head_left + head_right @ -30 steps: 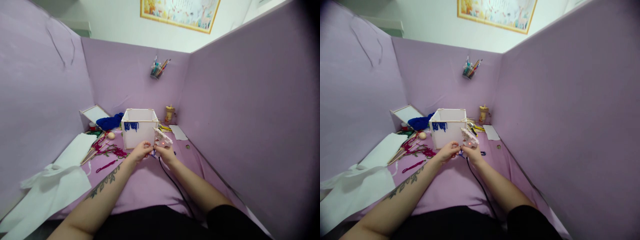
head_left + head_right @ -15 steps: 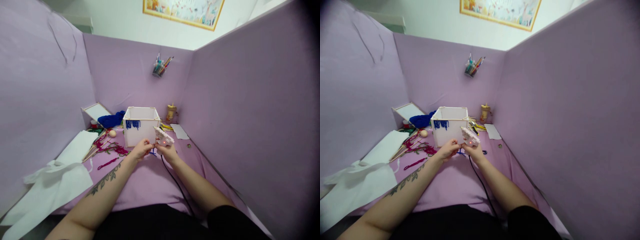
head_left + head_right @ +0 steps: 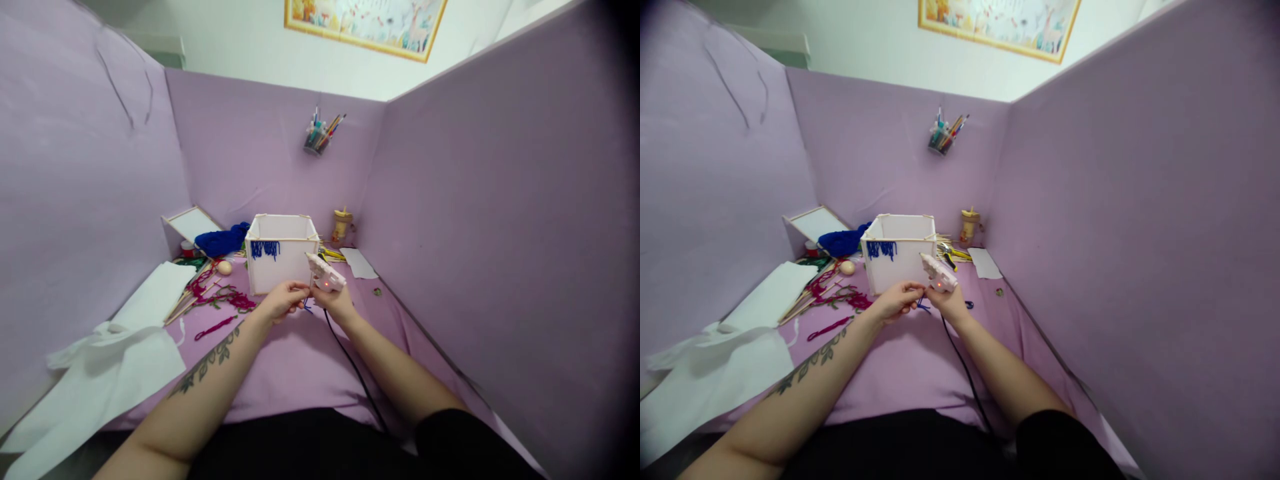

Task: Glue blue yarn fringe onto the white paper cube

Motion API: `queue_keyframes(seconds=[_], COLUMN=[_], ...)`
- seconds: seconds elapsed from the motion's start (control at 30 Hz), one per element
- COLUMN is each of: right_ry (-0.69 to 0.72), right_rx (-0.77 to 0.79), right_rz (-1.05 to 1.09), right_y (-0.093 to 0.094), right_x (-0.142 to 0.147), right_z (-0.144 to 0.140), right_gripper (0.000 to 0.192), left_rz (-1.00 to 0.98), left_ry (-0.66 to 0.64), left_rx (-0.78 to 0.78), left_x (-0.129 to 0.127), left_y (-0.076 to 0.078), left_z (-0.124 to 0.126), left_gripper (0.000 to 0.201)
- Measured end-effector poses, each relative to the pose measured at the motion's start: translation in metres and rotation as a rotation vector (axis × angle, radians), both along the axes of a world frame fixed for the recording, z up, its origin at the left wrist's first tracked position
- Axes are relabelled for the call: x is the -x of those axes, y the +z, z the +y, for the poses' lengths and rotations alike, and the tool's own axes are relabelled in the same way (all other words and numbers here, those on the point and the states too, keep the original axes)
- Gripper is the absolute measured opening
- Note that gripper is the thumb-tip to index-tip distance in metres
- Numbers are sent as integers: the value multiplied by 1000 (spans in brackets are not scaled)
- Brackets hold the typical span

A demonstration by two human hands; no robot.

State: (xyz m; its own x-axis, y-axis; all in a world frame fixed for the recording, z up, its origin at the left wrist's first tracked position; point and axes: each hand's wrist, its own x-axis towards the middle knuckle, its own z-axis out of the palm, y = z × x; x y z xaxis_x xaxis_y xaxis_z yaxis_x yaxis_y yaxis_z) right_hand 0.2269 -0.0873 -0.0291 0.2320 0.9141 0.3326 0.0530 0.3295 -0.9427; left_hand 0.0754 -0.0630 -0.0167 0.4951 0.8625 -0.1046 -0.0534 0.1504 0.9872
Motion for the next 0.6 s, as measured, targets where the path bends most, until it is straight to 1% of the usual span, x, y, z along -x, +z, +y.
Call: queue_keyframes(seconds=[0.07, 0.13, 0.23, 0.3, 0.43, 0.53, 0.6], right_ry=[-28, -35, -22, -28, -58, -62, -62], right_rx=[-26, -33, -20, -12, 12, 2, -29], right_rz=[-38, -57, -44, -16, 14, 60, 96], right_y=[-1, -1, 0, 1, 2, 4, 4], right_x=[1, 0, -2, -3, -2, -1, -3], right_z=[1, 2, 2, 1, 0, 0, 1], right_gripper=[21, 19, 18, 18, 21, 25, 29], left_rz=[39, 82, 161, 227, 311, 341, 370], left_ry=[-9, 12, 54, 59, 68, 124, 207], left_rx=[-4, -34, -147, -235, -372, -437, -477], left_x=[-1, -2, -2, -3, -5, -3, 1], left_y=[-1, -3, -4, -4, -2, 1, 3], left_z=[0, -1, 0, 0, -1, -2, -1], left_gripper=[42, 37, 29, 25, 22, 23, 25])
